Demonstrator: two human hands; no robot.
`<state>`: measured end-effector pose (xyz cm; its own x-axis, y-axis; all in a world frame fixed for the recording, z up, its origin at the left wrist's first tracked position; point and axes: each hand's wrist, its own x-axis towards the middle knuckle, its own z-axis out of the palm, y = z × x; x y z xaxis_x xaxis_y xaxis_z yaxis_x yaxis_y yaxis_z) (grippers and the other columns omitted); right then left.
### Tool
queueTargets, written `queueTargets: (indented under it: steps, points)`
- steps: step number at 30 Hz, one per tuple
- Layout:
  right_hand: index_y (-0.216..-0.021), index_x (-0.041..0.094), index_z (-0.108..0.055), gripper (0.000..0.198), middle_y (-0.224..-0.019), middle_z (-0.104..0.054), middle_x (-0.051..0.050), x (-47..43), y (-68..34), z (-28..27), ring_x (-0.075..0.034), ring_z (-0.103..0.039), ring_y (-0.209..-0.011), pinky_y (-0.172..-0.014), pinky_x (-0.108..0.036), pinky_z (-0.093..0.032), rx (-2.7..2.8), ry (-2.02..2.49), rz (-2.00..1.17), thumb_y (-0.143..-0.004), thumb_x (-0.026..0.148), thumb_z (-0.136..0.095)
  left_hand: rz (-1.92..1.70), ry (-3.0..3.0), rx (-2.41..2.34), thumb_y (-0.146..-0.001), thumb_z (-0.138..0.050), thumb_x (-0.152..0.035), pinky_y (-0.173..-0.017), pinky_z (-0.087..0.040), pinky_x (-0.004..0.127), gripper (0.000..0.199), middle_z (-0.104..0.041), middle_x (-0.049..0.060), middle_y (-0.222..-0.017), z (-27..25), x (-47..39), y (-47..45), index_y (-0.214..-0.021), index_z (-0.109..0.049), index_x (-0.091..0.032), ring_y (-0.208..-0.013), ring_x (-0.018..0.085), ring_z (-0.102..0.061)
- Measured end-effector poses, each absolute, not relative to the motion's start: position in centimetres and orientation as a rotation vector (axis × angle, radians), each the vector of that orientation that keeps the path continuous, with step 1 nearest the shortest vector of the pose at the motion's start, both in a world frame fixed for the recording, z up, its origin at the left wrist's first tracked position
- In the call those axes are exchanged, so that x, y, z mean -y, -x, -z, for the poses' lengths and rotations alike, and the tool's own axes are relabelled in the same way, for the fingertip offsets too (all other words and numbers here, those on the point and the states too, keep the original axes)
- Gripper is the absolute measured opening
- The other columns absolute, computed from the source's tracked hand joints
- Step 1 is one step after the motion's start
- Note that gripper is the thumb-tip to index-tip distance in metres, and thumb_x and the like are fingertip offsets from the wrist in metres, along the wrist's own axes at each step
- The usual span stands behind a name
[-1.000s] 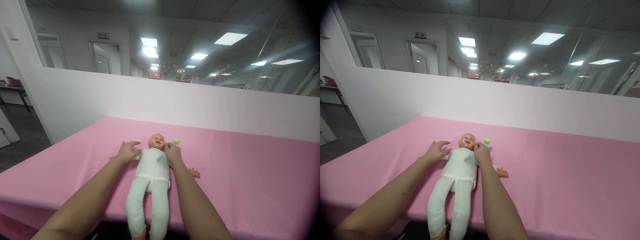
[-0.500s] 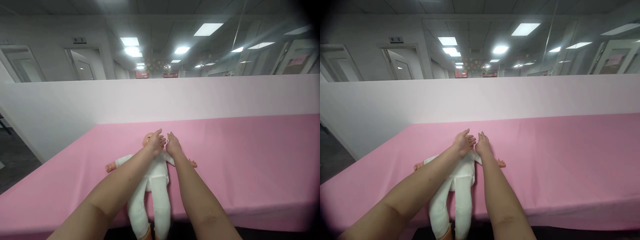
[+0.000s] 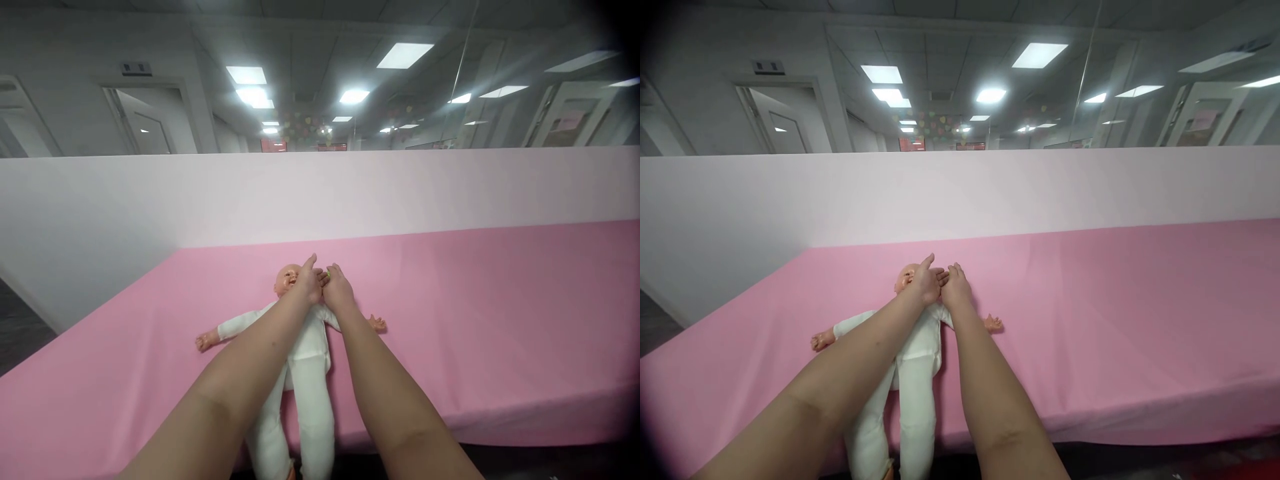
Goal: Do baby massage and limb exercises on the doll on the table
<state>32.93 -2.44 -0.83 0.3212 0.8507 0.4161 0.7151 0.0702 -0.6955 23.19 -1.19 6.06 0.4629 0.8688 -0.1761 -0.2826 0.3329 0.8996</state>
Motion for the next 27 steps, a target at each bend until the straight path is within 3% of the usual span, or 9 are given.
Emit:
queueTargets:
  steps: [3, 7, 10, 14, 19, 23, 27]
  points:
    - [-0.151, 0.01, -0.051, 0.057, -0.168, -0.034, -0.017, 3.1, -32.6, 0.9, -0.03, -0.036, -0.154, -0.124, -0.044, -0.035, 1.436, 1.681, -0.189, -0.095, 0.014, -0.044, -0.861, -0.855, -0.706, -0.091, -0.052, -0.071, -0.103, -0.056, 0.039, 0.081, -0.061, 0.027, -0.139, -6.8, 2.0, -21.5, -0.141, -0.052, -0.007, -0.133, 0.032, -0.061]
    - [-0.151, 0.005, -0.051, 0.061, -0.17, -0.027, -0.02, 4.0, -32.2, 0.3, -0.03, -0.033, -0.156, -0.125, -0.044, -0.034, 1.403, 1.639, -0.117, -0.091, 0.008, -0.042, -0.948, -0.873, -0.614, -0.092, -0.054, -0.067, -0.109, -0.053, 0.037, 0.065, -0.064, 0.022, -0.141, -6.9, 3.5, -16.3, -0.126, -0.065, -0.013, -0.137, 0.029, -0.06]
    - [-0.148, 0.008, -0.054, 0.055, -0.168, -0.032, -0.016, 5.3, -31.0, -1.0, -0.028, -0.037, -0.154, -0.125, -0.044, -0.036, 1.394, 1.488, 0.01, -0.095, 0.014, -0.043, -1.054, -0.894, -0.592, -0.094, -0.053, -0.065, -0.11, -0.054, 0.04, 0.057, -0.067, 0.019, -0.138, -5.6, 4.4, -11.3, -0.117, -0.07, -0.017, -0.135, 0.029, -0.061]
    - [-0.147, 0.018, -0.057, 0.049, -0.161, -0.047, -0.009, 8.2, -27.0, -2.9, -0.024, -0.041, -0.151, -0.127, -0.04, -0.033, 1.65, 1.204, 0.019, -0.1, 0.029, -0.05, -1.118, -0.843, -0.609, -0.096, -0.045, -0.067, -0.108, -0.056, 0.044, 0.061, -0.069, 0.022, -0.134, -3.8, 4.8, -7.5, -0.113, -0.071, -0.015, -0.132, 0.032, -0.063]
    - [-0.16, 0.024, -0.043, 0.055, -0.169, -0.035, -0.002, 10.8, -22.5, -3.5, -0.022, -0.027, -0.159, -0.132, -0.044, -0.019, 2.086, 1.035, -0.108, -0.106, 0.034, -0.045, -1.075, -0.814, -0.536, -0.096, -0.044, -0.066, -0.105, -0.056, 0.053, 0.061, -0.075, 0.02, -0.118, -3.2, 4.8, -8.5, -0.111, -0.072, -0.014, -0.126, 0.038, -0.066]
    - [-0.164, 0.021, -0.035, 0.065, -0.171, -0.029, -0.008, 10.2, -22.8, -2.9, -0.028, -0.017, -0.162, -0.132, -0.053, -0.01, 2.134, 1.245, -0.147, -0.106, 0.047, -0.048, -1.033, -0.827, -0.549, -0.097, -0.033, -0.072, -0.102, -0.056, 0.054, 0.076, -0.075, 0.022, -0.117, -3.4, 4.6, -8.8, -0.119, -0.071, -0.011, -0.123, 0.039, -0.067]
    - [-0.159, 0.017, -0.045, 0.062, -0.169, -0.032, -0.011, 9.9, -23.7, -3.0, -0.033, -0.017, -0.161, -0.131, -0.056, -0.008, 2.173, 1.296, -0.198, -0.106, 0.048, -0.051, -1.096, -0.812, -0.576, -0.093, -0.03, -0.08, -0.102, -0.056, 0.054, 0.087, -0.074, 0.024, -0.119, -3.6, 3.9, -7.9, -0.124, -0.069, -0.009, -0.123, 0.04, -0.067]
